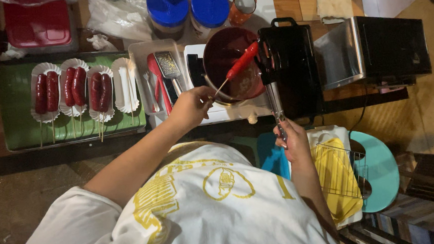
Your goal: The person uses tongs to remove cooked sausages from a pot of liquid and places them into paper cups on a tray. They then insert wooden skewers into the sausages and arrange them in the cups.
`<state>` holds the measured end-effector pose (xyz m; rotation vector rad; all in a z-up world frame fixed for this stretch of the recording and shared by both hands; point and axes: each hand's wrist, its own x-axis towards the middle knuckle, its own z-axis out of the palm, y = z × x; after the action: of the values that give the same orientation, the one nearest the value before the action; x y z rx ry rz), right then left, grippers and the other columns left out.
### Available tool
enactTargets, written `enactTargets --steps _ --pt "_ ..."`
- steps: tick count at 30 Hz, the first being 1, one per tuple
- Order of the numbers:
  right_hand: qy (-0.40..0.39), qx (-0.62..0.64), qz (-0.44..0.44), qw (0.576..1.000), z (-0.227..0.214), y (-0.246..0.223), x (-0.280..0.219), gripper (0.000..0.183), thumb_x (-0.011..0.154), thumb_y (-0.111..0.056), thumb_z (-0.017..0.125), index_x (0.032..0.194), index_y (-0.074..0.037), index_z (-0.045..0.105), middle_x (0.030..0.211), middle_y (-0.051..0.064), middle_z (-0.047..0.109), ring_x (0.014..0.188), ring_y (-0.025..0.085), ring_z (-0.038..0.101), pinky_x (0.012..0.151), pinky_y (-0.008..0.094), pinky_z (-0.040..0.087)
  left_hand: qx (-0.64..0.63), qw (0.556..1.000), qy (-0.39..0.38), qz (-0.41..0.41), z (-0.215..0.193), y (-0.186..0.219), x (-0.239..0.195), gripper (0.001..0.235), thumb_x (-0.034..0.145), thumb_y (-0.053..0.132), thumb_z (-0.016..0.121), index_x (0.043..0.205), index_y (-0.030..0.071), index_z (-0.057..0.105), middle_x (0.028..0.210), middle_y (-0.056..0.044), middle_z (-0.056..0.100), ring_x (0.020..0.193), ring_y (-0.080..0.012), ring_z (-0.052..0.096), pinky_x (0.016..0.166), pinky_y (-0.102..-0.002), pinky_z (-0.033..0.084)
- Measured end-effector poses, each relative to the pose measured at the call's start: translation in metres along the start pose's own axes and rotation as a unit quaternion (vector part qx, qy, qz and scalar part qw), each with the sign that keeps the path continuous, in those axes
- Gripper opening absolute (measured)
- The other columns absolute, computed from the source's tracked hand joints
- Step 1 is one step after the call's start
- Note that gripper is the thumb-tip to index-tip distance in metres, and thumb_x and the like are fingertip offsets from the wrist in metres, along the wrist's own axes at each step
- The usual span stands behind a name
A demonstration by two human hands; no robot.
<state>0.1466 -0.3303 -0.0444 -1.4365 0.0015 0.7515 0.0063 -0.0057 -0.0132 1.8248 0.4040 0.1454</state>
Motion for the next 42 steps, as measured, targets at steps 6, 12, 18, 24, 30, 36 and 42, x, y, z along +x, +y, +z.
enactTargets --steps 6,12,18,24,30,36,42 --pt "0.028 -0.063 -0.026 0.997 -0.003 -0.004 0.001 0.039 0.101 -0.023 0.064 0.133 -0.002 0.066 0.077 0.002 0.053 0.062 0.006 0.044 0.046 0.018 0.03 -0.003 1.0 -0.011 -0.025 -0.002 -0.003 0.002 0.025 0.095 0.012 0.067 0.119 0.007 0.069 0.083 -0.007 0.073 0.06 -0.0146 0.073 0.056 -0.031 0.058" --pt "0.032 -0.089 -0.045 0.994 -0.012 -0.001 0.003 0.039 0.099 -0.018 0.065 0.134 -0.002 0.066 0.076 0.001 0.054 0.062 0.006 0.045 0.046 0.018 0.032 -0.015 0.999 -0.011 -0.039 -0.003 -0.005 0.005 0.024 0.095 0.011 0.066 0.118 0.005 0.069 0.082 -0.007 0.072 0.06 -0.0141 0.072 0.056 -0.031 0.058" --pt "0.031 -0.118 -0.039 0.992 -0.009 0.003 0.001 0.035 0.101 -0.016 0.063 0.133 -0.001 0.067 0.076 0.001 0.055 0.061 0.005 0.045 0.046 0.018 0.032 -0.027 0.999 0.003 -0.017 -0.006 -0.002 0.005 0.021 0.096 0.012 0.067 0.115 0.004 0.069 0.084 -0.007 0.072 0.058 -0.0138 0.072 0.055 -0.031 0.057" --pt "0.018 -0.078 -0.037 0.996 -0.003 0.007 0.012 0.033 0.101 -0.021 0.063 0.128 -0.002 0.067 0.076 0.002 0.056 0.056 0.006 0.041 0.044 0.02 0.03 -0.041 0.998 0.032 -0.025 -0.008 -0.006 -0.003 0.019 0.096 0.013 0.067 0.113 0.007 0.072 0.083 -0.006 0.073 0.059 -0.0117 0.072 0.054 -0.03 0.056" --pt "-0.015 -0.075 -0.032 0.997 -0.001 0.005 0.03 0.029 0.104 -0.027 0.06 0.115 -0.001 0.065 0.077 0.003 0.058 0.055 0.007 0.044 0.043 0.021 0.033 -0.065 0.994 0.071 -0.051 -0.015 -0.019 -0.016 0.019 0.095 0.013 0.068 0.113 0.008 0.071 0.081 -0.005 0.072 0.058 -0.0113 0.07 0.053 -0.031 0.055" --pt "0.003 -0.099 -0.021 0.995 0.004 0.0 0.05 0.026 0.103 -0.025 0.06 0.114 -0.003 0.064 0.077 0.004 0.059 0.05 0.008 0.042 0.041 0.023 0.032 -0.128 0.984 0.123 -0.035 -0.032 -0.044 -0.038 0.018 0.097 0.01 0.066 0.115 0.007 0.069 0.082 -0.005 0.072 0.061 -0.012 0.067 0.056 -0.03 0.055" --pt "-0.089 -0.135 0.01 0.987 0.016 -0.008 0.059 0.021 0.103 -0.02 0.056 0.111 -0.003 0.065 0.078 0.005 0.059 0.05 0.008 0.041 0.044 0.023 0.034 0.0 0.979 0.201 -0.034 -0.058 -0.057 -0.073 0.019 0.096 0.009 0.069 0.115 0.008 0.07 0.08 -0.006 0.071 0.062 -0.0132 0.071 0.058 -0.03 0.055"
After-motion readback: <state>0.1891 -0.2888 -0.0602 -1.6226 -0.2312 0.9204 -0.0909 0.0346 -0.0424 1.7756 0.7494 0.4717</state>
